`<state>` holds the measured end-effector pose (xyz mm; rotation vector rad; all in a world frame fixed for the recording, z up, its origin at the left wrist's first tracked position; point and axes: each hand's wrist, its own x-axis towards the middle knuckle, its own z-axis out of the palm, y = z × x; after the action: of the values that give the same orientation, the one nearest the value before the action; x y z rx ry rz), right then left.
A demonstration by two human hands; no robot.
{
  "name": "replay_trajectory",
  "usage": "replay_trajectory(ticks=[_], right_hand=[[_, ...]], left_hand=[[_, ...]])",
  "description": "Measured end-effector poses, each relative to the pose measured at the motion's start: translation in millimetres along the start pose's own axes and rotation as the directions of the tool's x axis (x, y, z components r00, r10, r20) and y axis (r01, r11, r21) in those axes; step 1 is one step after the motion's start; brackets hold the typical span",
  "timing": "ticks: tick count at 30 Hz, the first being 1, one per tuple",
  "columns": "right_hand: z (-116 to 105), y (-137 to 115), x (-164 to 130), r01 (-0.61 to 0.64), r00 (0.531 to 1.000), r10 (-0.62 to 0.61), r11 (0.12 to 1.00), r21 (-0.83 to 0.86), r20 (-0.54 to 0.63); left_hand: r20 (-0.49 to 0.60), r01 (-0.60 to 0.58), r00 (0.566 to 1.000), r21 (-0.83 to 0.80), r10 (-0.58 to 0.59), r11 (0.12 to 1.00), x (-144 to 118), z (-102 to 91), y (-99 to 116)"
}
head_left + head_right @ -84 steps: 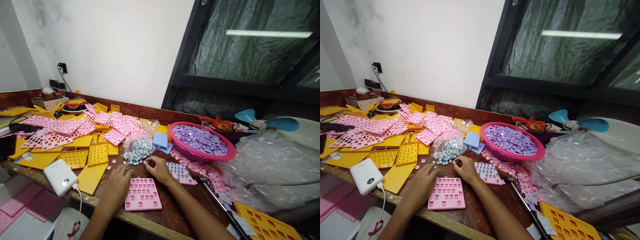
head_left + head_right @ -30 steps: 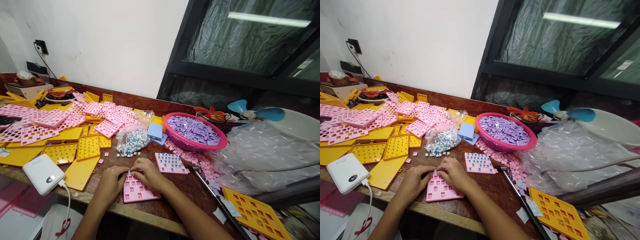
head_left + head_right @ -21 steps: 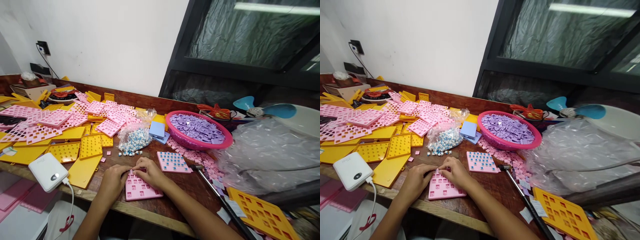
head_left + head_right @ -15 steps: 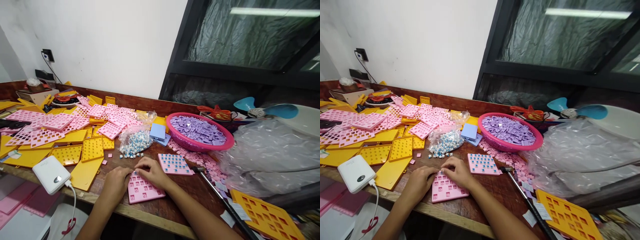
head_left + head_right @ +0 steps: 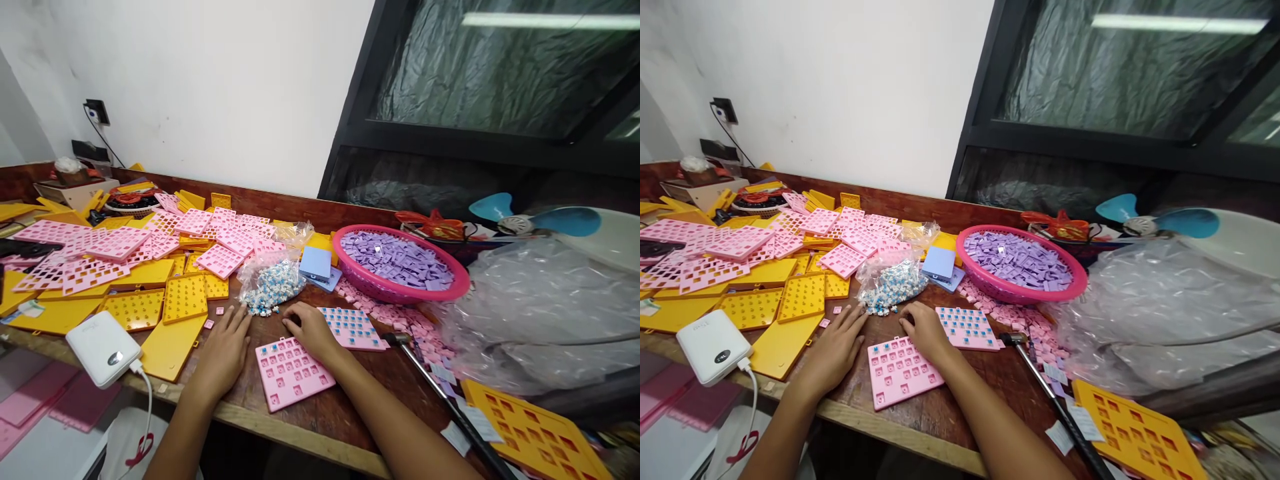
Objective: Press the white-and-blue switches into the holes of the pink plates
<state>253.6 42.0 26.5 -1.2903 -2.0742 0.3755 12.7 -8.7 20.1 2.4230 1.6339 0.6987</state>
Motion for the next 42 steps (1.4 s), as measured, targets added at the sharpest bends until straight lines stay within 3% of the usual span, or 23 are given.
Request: replay_trajectory(ticks=[4, 7, 9, 16, 20, 25, 29, 34, 42], right_hand=[[-19.9, -15.2, -6.5, 0.004, 1.000, -0.009, 0.981, 0.191, 0.023], [-30.5, -26.2, -12.1, -0.053, 0.989, 0.011, 0.958, 0.281, 0.149], [-30.9, -29.6, -14.6, -0.070, 0.977, 0.010, 0.959, 0.276, 0.213], [-17.3, -28.1, -17.1, -0.003, 0.972, -0.045, 0.979, 0.203, 0.231], [-20.3, -28.6, -16.3, 0.065, 0.958, -0.122, 0.973, 0.220, 0.258], [-26.6, -28.7, -15.1, 0.074, 0.955, -0.123, 0.980, 0.182, 0.272], [-29.3, -27.5, -14.7, 0.098, 0.949, -0.139, 0.983, 0.156, 0.282], [-29.9, -20.7, -13.4, 0.022, 0.939, -0.104, 0.969, 0.247, 0.328], [-16.2, -18.1, -17.4, 0.020, 0.962, -0.097, 0.957, 0.289, 0.253]], left_hand=[[0.056, -0.043, 0.998, 0.025, 0.041, 0.999, -2.9, 10.4, 1.7], [0.038, -0.048, 0.998, -0.007, 0.048, 0.999, -2.6, 9.5, 3.9], [0.011, -0.041, 0.999, -0.040, 0.041, 0.998, -1.2, 5.6, 5.0], [-0.014, -0.021, 1.000, -0.192, 0.018, 0.981, -1.0, -4.5, 6.5], [-0.008, 0.015, 1.000, -0.264, -0.018, 0.964, -3.2, -4.8, 1.6], [-0.018, 0.048, 0.998, -0.329, -0.057, 0.943, -4.8, -5.5, -1.0], [-0.052, 0.042, 0.996, -0.396, -0.069, 0.917, -9.5, -14.4, 8.9], [-0.017, -0.041, 0.999, -0.496, 0.037, 0.868, -20.9, -25.3, 26.7], [0.081, -0.042, 0.993, -0.417, 0.083, 0.908, -24.3, -11.2, 45.6]])
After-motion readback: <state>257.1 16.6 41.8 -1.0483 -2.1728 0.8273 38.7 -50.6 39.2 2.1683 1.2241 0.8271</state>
